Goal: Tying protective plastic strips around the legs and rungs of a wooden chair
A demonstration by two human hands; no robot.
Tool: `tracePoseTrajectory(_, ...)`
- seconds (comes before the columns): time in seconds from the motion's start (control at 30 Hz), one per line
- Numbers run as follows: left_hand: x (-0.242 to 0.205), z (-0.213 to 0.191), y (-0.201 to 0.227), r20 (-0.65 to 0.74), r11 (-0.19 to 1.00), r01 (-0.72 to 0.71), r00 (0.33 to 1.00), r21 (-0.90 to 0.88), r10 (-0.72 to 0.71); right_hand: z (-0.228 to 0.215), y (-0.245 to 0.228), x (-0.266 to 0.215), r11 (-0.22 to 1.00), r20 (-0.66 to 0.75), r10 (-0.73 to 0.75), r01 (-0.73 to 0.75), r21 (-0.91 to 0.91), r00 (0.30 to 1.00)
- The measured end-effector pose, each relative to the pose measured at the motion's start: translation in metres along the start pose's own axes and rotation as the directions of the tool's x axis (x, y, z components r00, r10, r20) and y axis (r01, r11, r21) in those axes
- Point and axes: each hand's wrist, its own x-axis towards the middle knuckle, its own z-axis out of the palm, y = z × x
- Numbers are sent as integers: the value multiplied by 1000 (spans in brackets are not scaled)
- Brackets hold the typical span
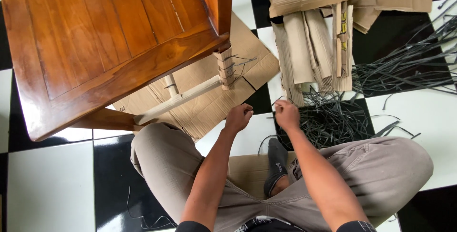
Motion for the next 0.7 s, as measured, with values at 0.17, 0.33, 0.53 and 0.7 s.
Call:
tracePoseTrajectory(0.17, 12, -1, -12, -55, 968, 101, 992, -229, -117, -29, -111, -11, 934, 165, -172, 108, 341, 971)
tracePoseTrajectory(0.33, 10, -12, -26, -144, 929, 195, 957, -314, -250, -29, -149, -11, 882, 347, -182, -4, 472, 920)
tracePoseTrajectory(0.53, -1, -34, -41, -346, 902, 108, 899, -418, -268, 23, -145, -3, 864, 513, 42, -289, 412, 857)
tracePoseTrajectory(0.7, -2, -51, -52, -434, 843, 38, 844, -537, -315, 32, -161, -7, 792, 528, 58, -361, 492, 847)
